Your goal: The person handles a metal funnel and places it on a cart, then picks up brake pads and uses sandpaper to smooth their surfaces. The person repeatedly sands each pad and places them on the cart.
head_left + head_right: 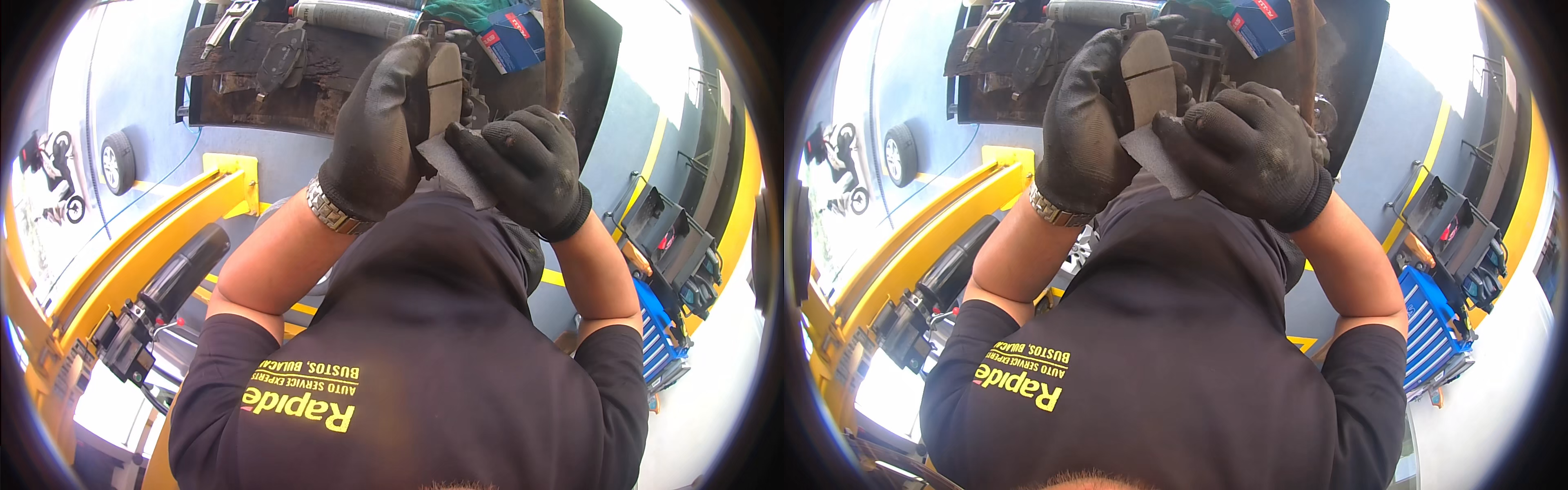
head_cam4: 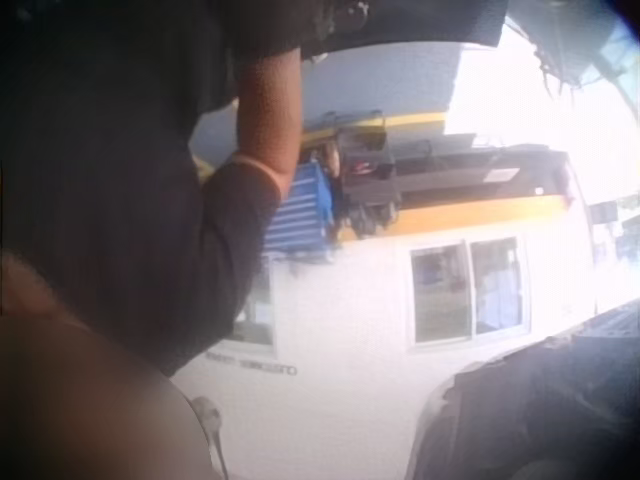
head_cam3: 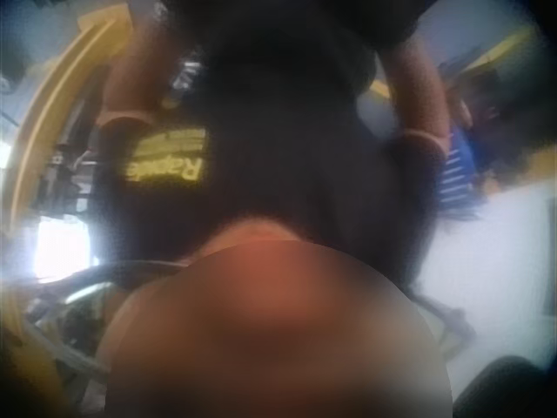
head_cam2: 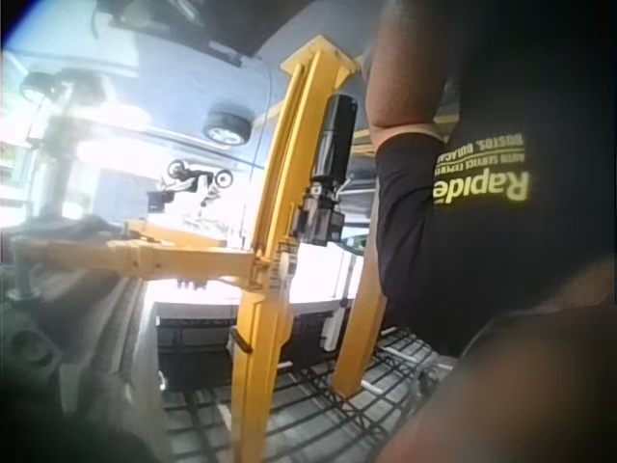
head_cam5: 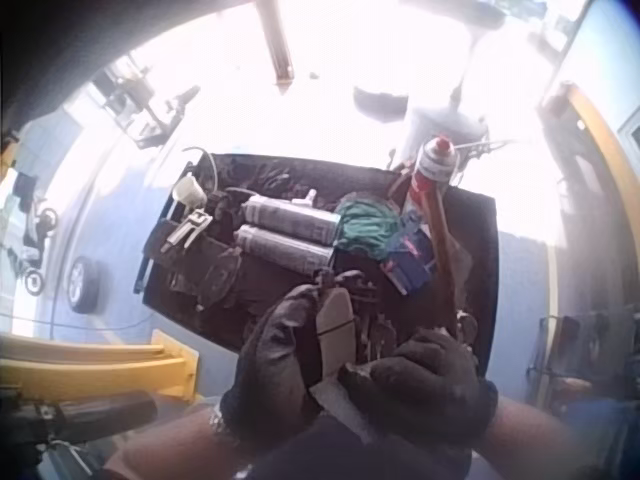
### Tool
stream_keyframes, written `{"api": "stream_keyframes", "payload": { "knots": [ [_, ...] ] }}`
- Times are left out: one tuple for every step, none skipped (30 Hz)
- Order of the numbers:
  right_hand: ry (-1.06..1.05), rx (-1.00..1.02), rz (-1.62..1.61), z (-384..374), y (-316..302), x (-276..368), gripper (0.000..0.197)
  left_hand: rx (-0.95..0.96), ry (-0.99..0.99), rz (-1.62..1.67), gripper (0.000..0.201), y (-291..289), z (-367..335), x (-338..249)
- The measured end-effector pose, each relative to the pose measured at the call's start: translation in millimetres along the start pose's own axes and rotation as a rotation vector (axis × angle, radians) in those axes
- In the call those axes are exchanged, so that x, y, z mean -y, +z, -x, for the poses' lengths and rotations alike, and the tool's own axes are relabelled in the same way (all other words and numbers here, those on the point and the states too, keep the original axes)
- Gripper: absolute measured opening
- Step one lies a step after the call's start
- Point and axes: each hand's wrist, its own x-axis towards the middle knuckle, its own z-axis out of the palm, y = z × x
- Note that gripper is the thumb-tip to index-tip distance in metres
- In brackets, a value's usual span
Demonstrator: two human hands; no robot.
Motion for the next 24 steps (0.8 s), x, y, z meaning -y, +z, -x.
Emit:
{"api": "stream_keyframes", "payload": {
  "knots": [
    [-0.008,-0.014,-0.006,3,1,1,0.058,0.032,0.020,-0.026,0.039,1,1,0],
    [-0.016,-0.027,-0.013,5,1,1,0.058,0.063,0.039,-0.051,0.039,2,1,-1],
    [-0.025,-0.027,0.000,6,0,2,0.057,0.095,0.058,-0.077,0.039,2,2,-1],
    [-0.042,-0.024,0.014,5,-2,3,0.057,0.101,0.043,-0.086,0.038,1,2,0],
    [-0.059,-0.023,0.028,5,-3,3,0.056,0.106,0.028,-0.095,0.038,0,1,1],
    [-0.059,-0.013,0.020,5,-5,2,0.056,0.111,0.013,-0.104,0.037,-1,1,1],
    [-0.056,-0.006,0.016,5,-6,3,0.056,0.094,-0.024,0.007,0.037,1,3,1],
    [-0.054,0.002,0.011,4,-7,3,0.055,0.075,-0.061,0.118,0.036,6,5,2],
    [-0.049,0.001,0.017,3,-9,4,0.051,0.057,-0.098,0.230,0.036,8,6,2],
    [-0.042,0.001,0.020,3,-9,5,0.047,0.055,-0.074,0.176,0.036,8,7,3],
    [-0.034,0.002,0.023,3,-9,6,0.042,0.053,-0.049,0.122,0.036,7,7,5],
    [-0.033,0.021,0.015,5,-8,4,0.043,0.051,-0.025,0.068,0.037,6,8,6],
    [-0.031,0.042,0.007,11,-6,-2,0.045,0.030,-0.026,0.095,0.037,7,9,5],
    [-0.030,0.063,0.000,18,-4,-8,0.046,0.009,-0.025,0.123,0.037,9,10,4],
    [0.009,0.109,0.031,25,-2,-16,0.043,-0.011,-0.024,0.150,0.037,10,11,3],
    [0.049,0.152,0.063,33,0,-26,0.040,-0.006,0.011,0.158,0.038,10,11,3],
    [0.094,0.198,0.095,42,1,-30,0.038,0.000,0.041,0.166,0.038,7,12,1],
    [0.101,0.173,0.091,50,-1,-29,0.039,0.006,0.071,0.174,0.039,5,13,-1],
    [0.096,0.146,0.086,53,-4,-30,0.041,0.011,0.093,0.133,0.039,3,11,-2],
    [0.092,0.119,0.082,53,-7,-29,0.043,0.015,0.115,0.093,0.039,0,9,-2],
    [0.044,0.077,0.025,51,-7,-25,0.054,0.020,0.137,0.051,0.039,-3,5,-1],
    [0.012,0.052,0.017,45,-8,-10,0.054,0.010,0.116,-0.001,0.039,-6,7,4],
    [-0.045,0.012,0.019,30,-7,-5,0.055,0.009,0.122,-0.058,0.040,-9,1,5],
    [-0.101,-0.027,0.022,19,-7,-2,0.056,0.007,0.129,-0.116,0.040,-9,-3,6]
  ]
}}
